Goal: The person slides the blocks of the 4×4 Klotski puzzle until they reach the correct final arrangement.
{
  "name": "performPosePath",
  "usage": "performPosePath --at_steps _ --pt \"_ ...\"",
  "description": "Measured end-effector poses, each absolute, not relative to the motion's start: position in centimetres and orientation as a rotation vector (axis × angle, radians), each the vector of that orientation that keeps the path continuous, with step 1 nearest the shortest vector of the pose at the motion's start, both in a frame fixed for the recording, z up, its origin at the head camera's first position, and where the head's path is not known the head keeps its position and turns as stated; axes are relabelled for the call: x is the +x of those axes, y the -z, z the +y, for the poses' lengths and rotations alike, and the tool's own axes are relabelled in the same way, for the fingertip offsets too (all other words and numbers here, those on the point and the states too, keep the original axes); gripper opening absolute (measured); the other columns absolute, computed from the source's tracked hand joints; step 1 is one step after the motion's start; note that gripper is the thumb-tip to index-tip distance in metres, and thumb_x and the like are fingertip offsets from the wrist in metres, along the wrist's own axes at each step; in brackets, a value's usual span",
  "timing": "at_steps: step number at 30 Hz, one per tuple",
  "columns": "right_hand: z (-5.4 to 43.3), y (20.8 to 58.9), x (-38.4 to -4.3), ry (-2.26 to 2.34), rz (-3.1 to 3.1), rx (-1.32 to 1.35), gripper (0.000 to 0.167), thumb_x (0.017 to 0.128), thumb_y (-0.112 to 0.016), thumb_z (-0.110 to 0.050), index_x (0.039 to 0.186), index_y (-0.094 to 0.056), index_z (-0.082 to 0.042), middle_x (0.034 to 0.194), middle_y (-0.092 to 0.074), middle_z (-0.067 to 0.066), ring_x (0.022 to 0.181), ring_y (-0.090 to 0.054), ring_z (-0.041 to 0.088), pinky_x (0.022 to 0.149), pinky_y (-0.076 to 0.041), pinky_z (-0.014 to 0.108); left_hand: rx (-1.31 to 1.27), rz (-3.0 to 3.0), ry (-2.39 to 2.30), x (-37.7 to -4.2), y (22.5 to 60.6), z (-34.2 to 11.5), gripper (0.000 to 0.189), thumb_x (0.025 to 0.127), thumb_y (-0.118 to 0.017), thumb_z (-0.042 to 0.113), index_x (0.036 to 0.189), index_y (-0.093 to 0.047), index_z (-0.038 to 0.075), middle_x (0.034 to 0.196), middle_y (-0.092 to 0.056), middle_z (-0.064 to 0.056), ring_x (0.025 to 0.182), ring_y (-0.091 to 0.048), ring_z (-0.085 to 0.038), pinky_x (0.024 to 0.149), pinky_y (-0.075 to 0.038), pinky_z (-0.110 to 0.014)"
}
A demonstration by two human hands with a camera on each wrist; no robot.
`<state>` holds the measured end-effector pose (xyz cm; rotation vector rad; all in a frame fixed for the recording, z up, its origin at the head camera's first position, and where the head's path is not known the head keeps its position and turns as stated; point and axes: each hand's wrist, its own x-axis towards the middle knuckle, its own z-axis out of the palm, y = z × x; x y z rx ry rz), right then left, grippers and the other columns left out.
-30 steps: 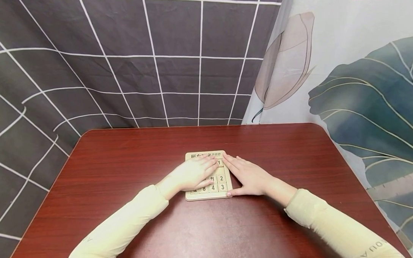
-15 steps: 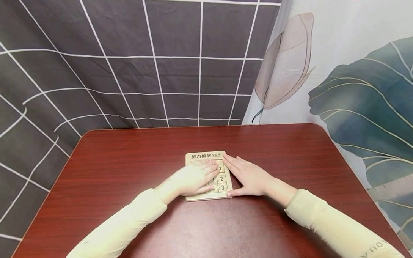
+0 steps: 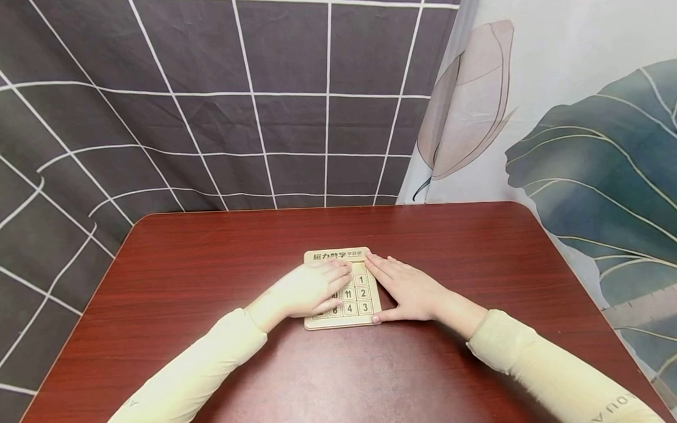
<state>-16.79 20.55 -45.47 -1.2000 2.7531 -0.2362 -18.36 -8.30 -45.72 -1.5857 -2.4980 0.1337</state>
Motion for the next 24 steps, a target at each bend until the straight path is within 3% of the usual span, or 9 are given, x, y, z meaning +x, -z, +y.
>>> performPosePath --at_steps 18,24 --pt "20.5 45.3 -16.8 0.23 2.752 -1.189 0.113 0.09 -0.072 -0.067 0.166 -0.026 0.004 0.177 -0.02 0.019 0.161 -0.033 0.031 0.133 -0.03 0.052 -1.544 -2.525 -0.043 -19.2 45.4 -9.5 0.054 0.105 -0.061 0.04 0.144 -0.063 0.003 0.149 -0.065 -0.014 0.141 -0.061 -0.029 0.124 -0.046 -0.043" --pt "20.5 45.6 -16.8 0.234 2.754 -1.194 0.113 0.091 -0.071 -0.068 0.166 -0.026 0.003 0.177 -0.019 0.018 0.161 -0.033 0.032 0.133 -0.03 0.052 -1.546 -2.606 -0.082 -19.1 45.2 -8.4 0.059 0.108 -0.056 0.043 0.151 -0.058 0.004 0.156 -0.06 -0.013 0.147 -0.056 -0.027 0.127 -0.042 -0.04"
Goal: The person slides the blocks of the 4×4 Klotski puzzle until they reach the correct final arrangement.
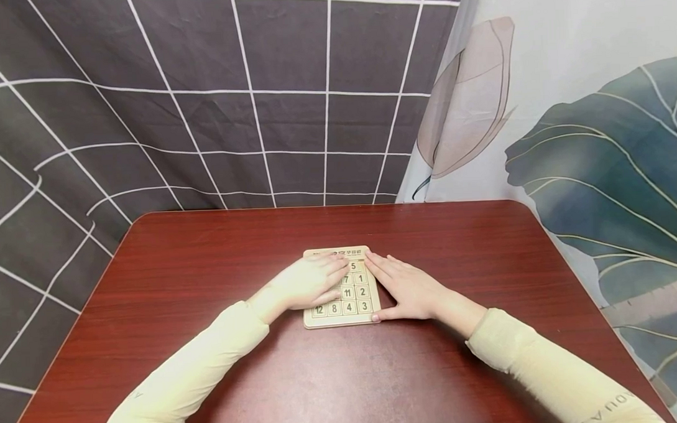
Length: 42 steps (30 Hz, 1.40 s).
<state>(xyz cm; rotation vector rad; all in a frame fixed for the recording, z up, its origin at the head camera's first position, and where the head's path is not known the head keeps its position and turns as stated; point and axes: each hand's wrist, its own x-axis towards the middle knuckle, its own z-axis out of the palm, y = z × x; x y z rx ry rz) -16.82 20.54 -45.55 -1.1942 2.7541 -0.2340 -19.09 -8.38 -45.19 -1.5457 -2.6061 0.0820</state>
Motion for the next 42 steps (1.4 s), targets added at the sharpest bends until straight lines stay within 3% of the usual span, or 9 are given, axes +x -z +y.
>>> performPosePath --at_steps 11,23,42 --pt "20.5 45.7 -17.0 0.224 2.757 -1.181 0.114 0.09 -0.071 -0.069 0.167 -0.024 0.002 0.178 -0.016 0.016 0.163 -0.031 0.029 0.134 -0.028 0.05 -1.552 -2.676 -0.042 -19.5 45.7 -8.4 0.063 0.109 -0.051 0.046 0.158 -0.049 0.006 0.164 -0.051 -0.011 0.153 -0.048 -0.026 0.131 -0.036 -0.04" --pt "20.5 45.5 -16.8 0.234 2.757 -1.196 0.113 0.091 -0.07 -0.069 0.166 -0.025 0.003 0.177 -0.019 0.019 0.162 -0.033 0.031 0.133 -0.03 0.052 -1.469 -2.634 -0.007 -18.6 45.2 -12.2 0.059 0.106 -0.06 0.042 0.15 -0.058 0.003 0.155 -0.061 -0.013 0.145 -0.057 -0.029 0.126 -0.043 -0.044" --pt "20.6 45.4 -16.7 0.231 2.758 -1.199 0.113 0.09 -0.071 -0.068 0.166 -0.026 0.003 0.177 -0.019 0.019 0.161 -0.035 0.032 0.133 -0.031 0.052 -1.505 -2.636 -0.036 -18.4 45.0 -10.3 0.059 0.106 -0.059 0.041 0.149 -0.058 0.002 0.154 -0.06 -0.014 0.146 -0.057 -0.028 0.125 -0.044 -0.042"
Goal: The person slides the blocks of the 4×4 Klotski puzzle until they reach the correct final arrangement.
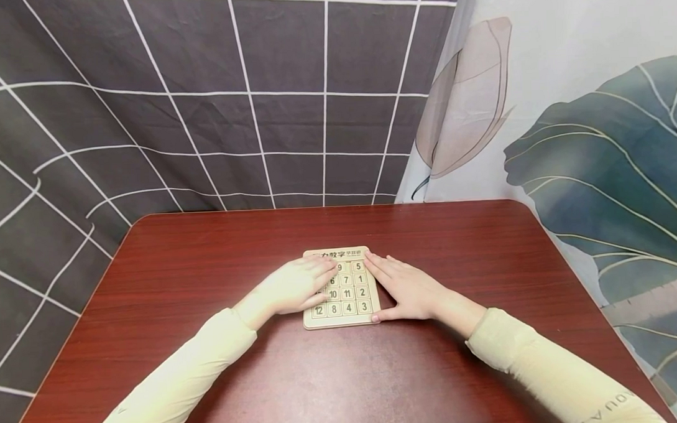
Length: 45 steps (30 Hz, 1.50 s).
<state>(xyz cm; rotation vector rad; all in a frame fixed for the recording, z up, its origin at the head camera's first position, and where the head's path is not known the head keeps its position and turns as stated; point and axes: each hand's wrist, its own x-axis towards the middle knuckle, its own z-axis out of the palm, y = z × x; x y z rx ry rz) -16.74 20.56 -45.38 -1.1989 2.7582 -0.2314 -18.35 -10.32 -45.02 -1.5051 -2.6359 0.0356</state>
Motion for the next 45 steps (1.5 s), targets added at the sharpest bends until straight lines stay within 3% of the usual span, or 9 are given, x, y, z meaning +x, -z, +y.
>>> performPosePath --at_steps 9,25,45 --pt "20.6 45.6 -16.7 0.239 2.758 -1.196 0.113 0.091 -0.07 -0.069 0.166 -0.026 0.002 0.177 -0.019 0.018 0.161 -0.034 0.031 0.133 -0.031 0.052 -1.523 -2.623 -0.094 -18.9 45.6 -9.4 0.06 0.107 -0.056 0.046 0.15 -0.059 0.004 0.155 -0.06 -0.014 0.147 -0.056 -0.027 0.127 -0.042 -0.041" --pt "20.6 45.8 -16.9 0.223 2.769 -1.207 0.115 0.09 -0.071 -0.07 0.167 -0.025 0.002 0.178 -0.018 0.018 0.162 -0.033 0.029 0.133 -0.031 0.051 -1.424 -2.568 -0.056 -18.1 45.5 -14.3 0.055 0.103 -0.066 0.04 0.142 -0.065 0.002 0.147 -0.067 -0.013 0.141 -0.061 -0.029 0.125 -0.045 -0.042" --pt "20.7 45.7 -16.9 0.242 2.765 -1.213 0.113 0.091 -0.07 -0.069 0.166 -0.026 0.002 0.177 -0.019 0.019 0.161 -0.034 0.032 0.133 -0.031 0.053 -1.47 -2.616 -0.045 -18.0 45.1 -12.9 0.056 0.103 -0.065 0.038 0.145 -0.062 0.0 0.15 -0.064 -0.015 0.143 -0.06 -0.03 0.124 -0.046 -0.043"
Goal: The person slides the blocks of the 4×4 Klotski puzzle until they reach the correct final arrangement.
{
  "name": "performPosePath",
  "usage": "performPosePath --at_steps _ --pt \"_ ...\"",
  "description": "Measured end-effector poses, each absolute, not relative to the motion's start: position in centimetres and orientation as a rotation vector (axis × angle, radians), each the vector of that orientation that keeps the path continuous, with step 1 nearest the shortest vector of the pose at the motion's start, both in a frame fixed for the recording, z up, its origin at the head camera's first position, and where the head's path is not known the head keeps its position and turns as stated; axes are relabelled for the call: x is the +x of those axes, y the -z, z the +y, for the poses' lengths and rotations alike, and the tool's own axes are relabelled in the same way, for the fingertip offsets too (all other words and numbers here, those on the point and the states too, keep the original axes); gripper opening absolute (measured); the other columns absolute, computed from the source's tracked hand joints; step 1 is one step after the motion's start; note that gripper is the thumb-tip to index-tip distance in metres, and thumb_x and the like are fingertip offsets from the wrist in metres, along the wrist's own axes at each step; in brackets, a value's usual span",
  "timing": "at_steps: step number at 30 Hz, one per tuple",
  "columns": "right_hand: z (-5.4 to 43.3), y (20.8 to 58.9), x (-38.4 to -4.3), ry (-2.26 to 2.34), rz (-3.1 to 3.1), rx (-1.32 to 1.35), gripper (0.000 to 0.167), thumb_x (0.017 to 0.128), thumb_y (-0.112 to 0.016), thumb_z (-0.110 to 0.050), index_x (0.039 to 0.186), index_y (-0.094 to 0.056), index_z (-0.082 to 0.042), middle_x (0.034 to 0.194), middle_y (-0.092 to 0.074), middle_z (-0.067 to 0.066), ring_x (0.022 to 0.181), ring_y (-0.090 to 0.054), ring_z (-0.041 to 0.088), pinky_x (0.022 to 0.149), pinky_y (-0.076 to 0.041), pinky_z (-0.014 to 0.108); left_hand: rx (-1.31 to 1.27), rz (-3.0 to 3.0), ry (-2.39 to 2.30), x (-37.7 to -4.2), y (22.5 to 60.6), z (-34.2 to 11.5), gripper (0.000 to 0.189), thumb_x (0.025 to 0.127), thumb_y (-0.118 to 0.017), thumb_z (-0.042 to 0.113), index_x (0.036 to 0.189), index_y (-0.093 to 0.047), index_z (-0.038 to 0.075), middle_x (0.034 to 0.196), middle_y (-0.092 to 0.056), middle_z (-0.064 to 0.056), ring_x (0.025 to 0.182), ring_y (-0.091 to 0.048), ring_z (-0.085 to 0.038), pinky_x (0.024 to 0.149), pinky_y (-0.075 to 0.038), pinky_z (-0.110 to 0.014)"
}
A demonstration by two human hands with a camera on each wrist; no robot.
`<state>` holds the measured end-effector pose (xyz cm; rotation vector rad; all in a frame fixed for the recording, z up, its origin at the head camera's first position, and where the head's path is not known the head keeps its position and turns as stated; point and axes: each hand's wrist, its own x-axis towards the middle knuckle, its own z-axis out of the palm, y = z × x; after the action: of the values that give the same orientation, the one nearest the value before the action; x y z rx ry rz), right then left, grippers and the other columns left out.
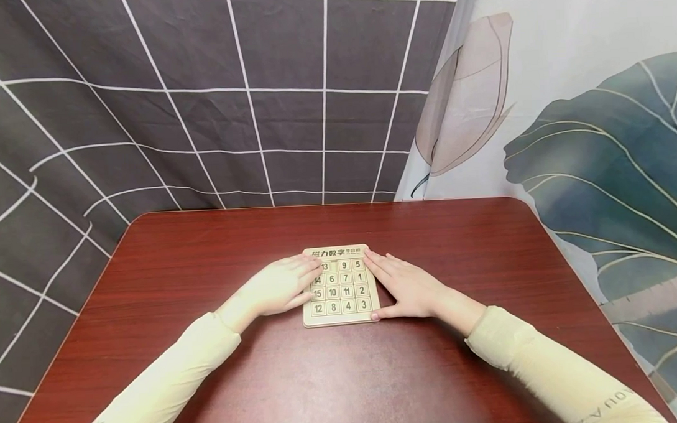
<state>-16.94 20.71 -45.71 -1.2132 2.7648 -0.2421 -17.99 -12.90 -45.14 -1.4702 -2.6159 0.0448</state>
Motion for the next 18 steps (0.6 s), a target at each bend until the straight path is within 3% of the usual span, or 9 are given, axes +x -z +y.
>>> performPosePath --at_steps 9,18 --pt "20.6 45.8 -17.0 0.238 2.759 -1.211 0.113 0.091 -0.07 -0.069 0.167 -0.026 0.002 0.177 -0.019 0.018 0.161 -0.035 0.032 0.133 -0.031 0.052 -1.494 -2.625 -0.062 -18.3 45.2 -11.7 0.057 0.105 -0.06 0.042 0.146 -0.062 0.002 0.153 -0.062 -0.015 0.145 -0.058 -0.029 0.125 -0.045 -0.043" --pt "20.5 45.6 -16.9 0.234 2.759 -1.216 0.113 0.091 -0.071 -0.069 0.166 -0.026 0.003 0.177 -0.019 0.019 0.161 -0.034 0.031 0.133 -0.031 0.052 -1.463 -2.543 -0.04 -17.2 45.4 -13.7 0.057 0.102 -0.066 0.038 0.145 -0.063 0.001 0.149 -0.065 -0.014 0.142 -0.061 -0.028 0.124 -0.046 -0.042"
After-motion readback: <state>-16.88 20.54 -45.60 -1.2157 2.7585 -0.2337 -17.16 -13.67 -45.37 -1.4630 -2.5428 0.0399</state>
